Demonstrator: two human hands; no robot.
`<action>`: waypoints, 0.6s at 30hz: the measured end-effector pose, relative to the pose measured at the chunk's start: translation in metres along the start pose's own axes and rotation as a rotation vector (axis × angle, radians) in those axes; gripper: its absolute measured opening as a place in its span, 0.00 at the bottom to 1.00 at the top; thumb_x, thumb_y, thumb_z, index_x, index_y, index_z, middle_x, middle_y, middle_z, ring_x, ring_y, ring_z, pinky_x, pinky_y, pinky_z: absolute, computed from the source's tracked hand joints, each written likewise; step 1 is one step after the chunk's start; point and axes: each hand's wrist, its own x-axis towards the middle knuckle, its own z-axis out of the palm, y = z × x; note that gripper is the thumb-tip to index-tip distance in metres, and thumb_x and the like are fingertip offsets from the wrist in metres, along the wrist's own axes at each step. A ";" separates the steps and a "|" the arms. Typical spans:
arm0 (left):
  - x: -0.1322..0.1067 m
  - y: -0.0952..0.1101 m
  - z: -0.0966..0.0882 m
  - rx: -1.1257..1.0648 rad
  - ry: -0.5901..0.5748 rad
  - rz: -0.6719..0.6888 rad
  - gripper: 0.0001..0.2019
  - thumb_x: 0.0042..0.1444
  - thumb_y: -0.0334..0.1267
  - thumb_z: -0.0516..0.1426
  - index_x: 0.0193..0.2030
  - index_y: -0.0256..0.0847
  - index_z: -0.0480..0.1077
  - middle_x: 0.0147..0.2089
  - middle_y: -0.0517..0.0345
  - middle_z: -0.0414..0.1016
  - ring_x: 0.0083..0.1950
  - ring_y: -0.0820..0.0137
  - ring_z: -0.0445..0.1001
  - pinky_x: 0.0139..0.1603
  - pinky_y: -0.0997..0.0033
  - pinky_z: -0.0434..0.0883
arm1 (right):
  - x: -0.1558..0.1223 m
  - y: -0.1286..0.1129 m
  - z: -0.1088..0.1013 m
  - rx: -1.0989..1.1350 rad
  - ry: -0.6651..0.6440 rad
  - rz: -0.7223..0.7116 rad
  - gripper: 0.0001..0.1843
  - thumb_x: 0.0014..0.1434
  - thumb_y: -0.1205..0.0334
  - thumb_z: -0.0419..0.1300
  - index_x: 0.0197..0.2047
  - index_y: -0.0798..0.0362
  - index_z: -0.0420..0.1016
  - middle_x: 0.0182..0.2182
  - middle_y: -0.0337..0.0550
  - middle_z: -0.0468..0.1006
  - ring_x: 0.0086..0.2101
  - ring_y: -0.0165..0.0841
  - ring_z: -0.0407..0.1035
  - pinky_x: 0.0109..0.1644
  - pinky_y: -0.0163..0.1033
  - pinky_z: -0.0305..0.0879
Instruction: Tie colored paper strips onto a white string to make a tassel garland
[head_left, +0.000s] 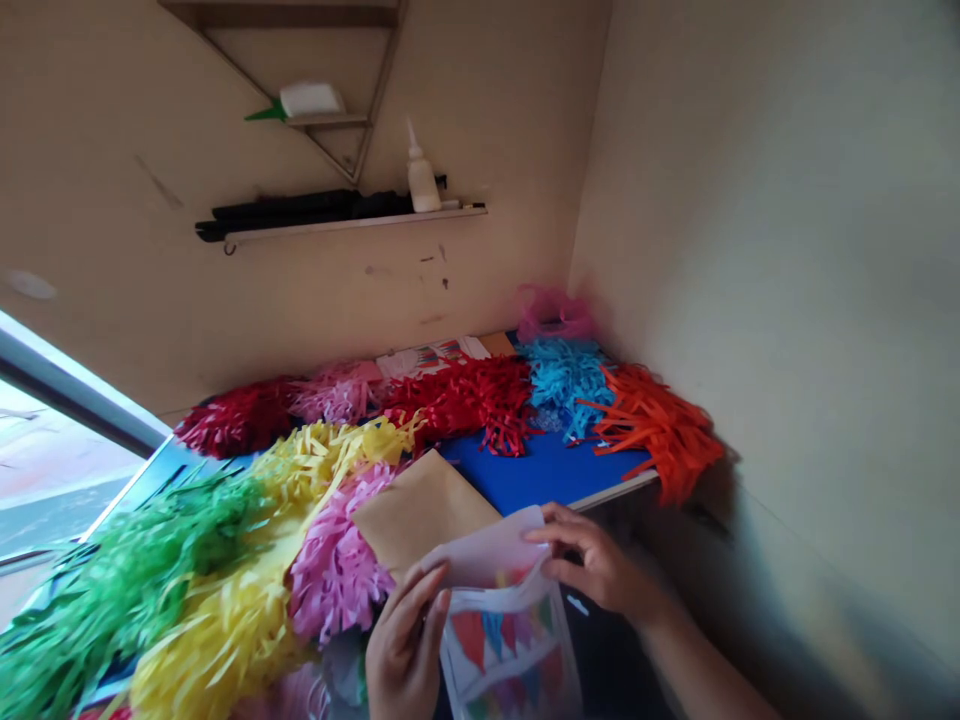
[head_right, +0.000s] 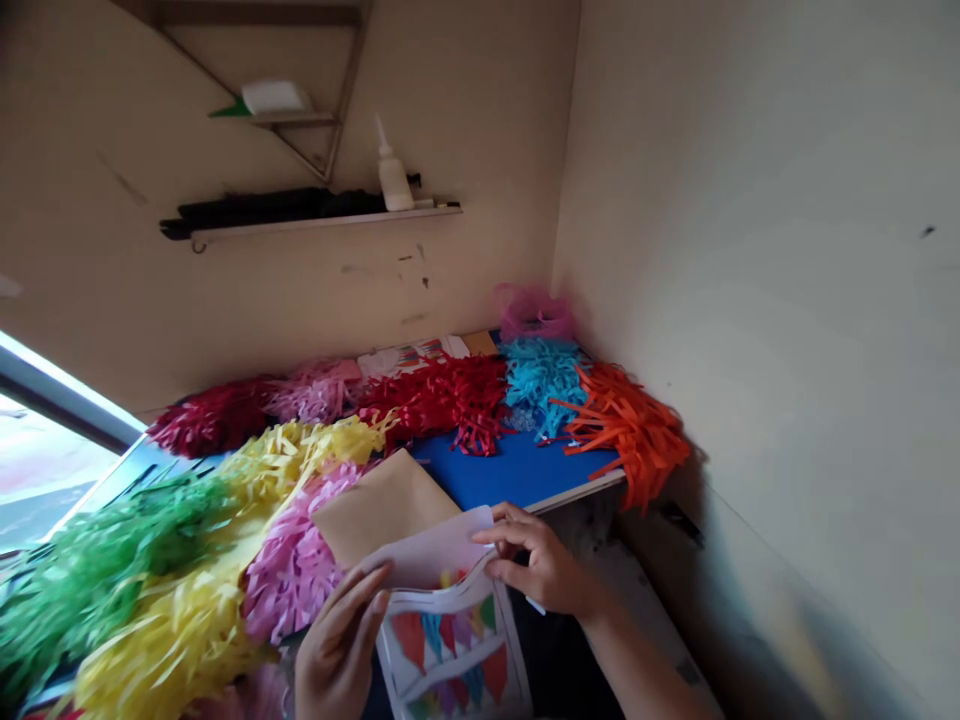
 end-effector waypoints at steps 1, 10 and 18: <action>0.001 0.001 0.001 -0.020 0.001 -0.002 0.14 0.47 0.49 0.65 0.38 0.47 0.82 0.45 0.49 0.82 0.50 0.54 0.78 0.53 0.60 0.74 | 0.002 0.000 -0.001 -0.032 -0.002 -0.008 0.14 0.56 0.62 0.64 0.47 0.48 0.81 0.37 0.42 0.77 0.32 0.31 0.72 0.42 0.37 0.71; -0.001 -0.023 0.005 -0.053 0.170 0.101 0.08 0.46 0.43 0.68 0.34 0.48 0.81 0.40 0.54 0.82 0.43 0.61 0.79 0.49 0.65 0.75 | 0.005 0.010 0.007 -0.036 0.049 -0.123 0.13 0.56 0.63 0.66 0.46 0.44 0.82 0.44 0.46 0.81 0.48 0.40 0.74 0.55 0.46 0.68; -0.003 -0.013 -0.003 -0.130 0.019 0.239 0.05 0.51 0.37 0.65 0.36 0.47 0.81 0.36 0.52 0.77 0.43 0.59 0.77 0.47 0.61 0.75 | 0.001 0.003 0.027 0.456 0.066 -0.001 0.17 0.56 0.47 0.65 0.46 0.43 0.80 0.40 0.44 0.79 0.41 0.37 0.74 0.49 0.43 0.69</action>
